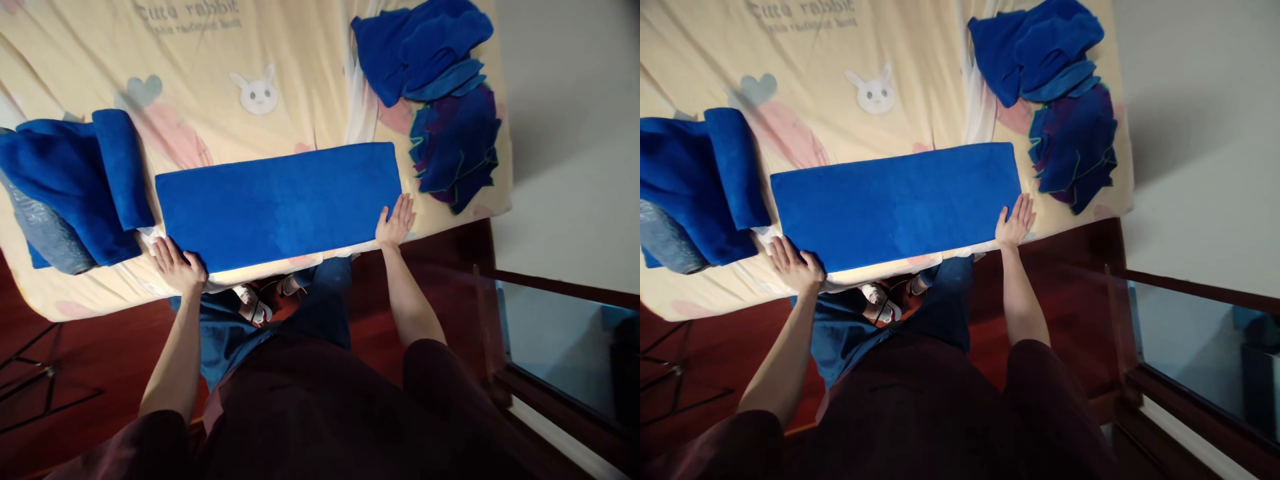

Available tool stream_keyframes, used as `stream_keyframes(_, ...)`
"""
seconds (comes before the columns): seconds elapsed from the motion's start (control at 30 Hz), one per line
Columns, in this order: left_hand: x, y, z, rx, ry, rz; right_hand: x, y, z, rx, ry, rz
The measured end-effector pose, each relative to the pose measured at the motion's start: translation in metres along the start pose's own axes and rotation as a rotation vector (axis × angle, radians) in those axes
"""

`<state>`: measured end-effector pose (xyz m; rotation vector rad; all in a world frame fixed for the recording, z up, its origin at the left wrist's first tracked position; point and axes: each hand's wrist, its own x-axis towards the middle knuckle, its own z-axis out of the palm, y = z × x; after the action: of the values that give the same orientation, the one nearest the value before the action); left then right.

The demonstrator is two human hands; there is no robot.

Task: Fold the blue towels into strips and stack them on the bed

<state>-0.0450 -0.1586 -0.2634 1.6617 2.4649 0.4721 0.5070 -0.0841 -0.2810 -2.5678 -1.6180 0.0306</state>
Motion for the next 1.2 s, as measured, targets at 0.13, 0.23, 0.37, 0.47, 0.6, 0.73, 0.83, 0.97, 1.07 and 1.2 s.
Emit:
stream_keyframes(0.13, 0.001, -0.001, -0.001, -0.003, 0.007, -0.016, -0.002, -0.004, 0.003, 0.006, 0.019, 0.000)
stream_keyframes(0.23, 0.003, -0.003, 0.000, -0.039, 0.002, -0.043, -0.002, -0.007, 0.002, 0.012, 0.042, -0.004)
stream_keyframes(0.37, 0.004, -0.007, 0.004, -0.038, -0.004, -0.054, -0.002, -0.011, 0.002, 0.006, 0.051, -0.006)
stream_keyframes(0.47, 0.004, -0.010, 0.006, -0.041, -0.002, -0.046, -0.001, -0.012, 0.002, 0.011, 0.051, -0.014)
stream_keyframes(0.6, 0.003, -0.010, 0.004, -0.113, -0.014, -0.036, -0.003, -0.012, 0.003, 0.028, 0.063, -0.017)
stream_keyframes(0.73, 0.002, -0.006, -0.001, -0.175, -0.003, -0.047, -0.005, -0.013, 0.001, 0.064, 0.055, 0.009)
stream_keyframes(0.83, 0.002, -0.002, -0.008, -0.144, 0.021, -0.041, -0.004, -0.017, -0.012, 0.106, 0.017, 0.024)
stream_keyframes(0.97, -0.012, 0.004, -0.025, -0.142, 0.032, -0.044, -0.025, -0.039, -0.042, 0.232, 0.096, 0.077)
stream_keyframes(1.07, -0.056, 0.005, -0.035, -0.148, 0.030, -0.037, -0.092, -0.069, -0.054, 0.560, 0.117, 0.130)
stream_keyframes(1.2, -0.138, -0.004, -0.025, -0.149, -0.137, -0.060, -0.235, -0.110, -0.030, 1.237, -0.240, 0.361)
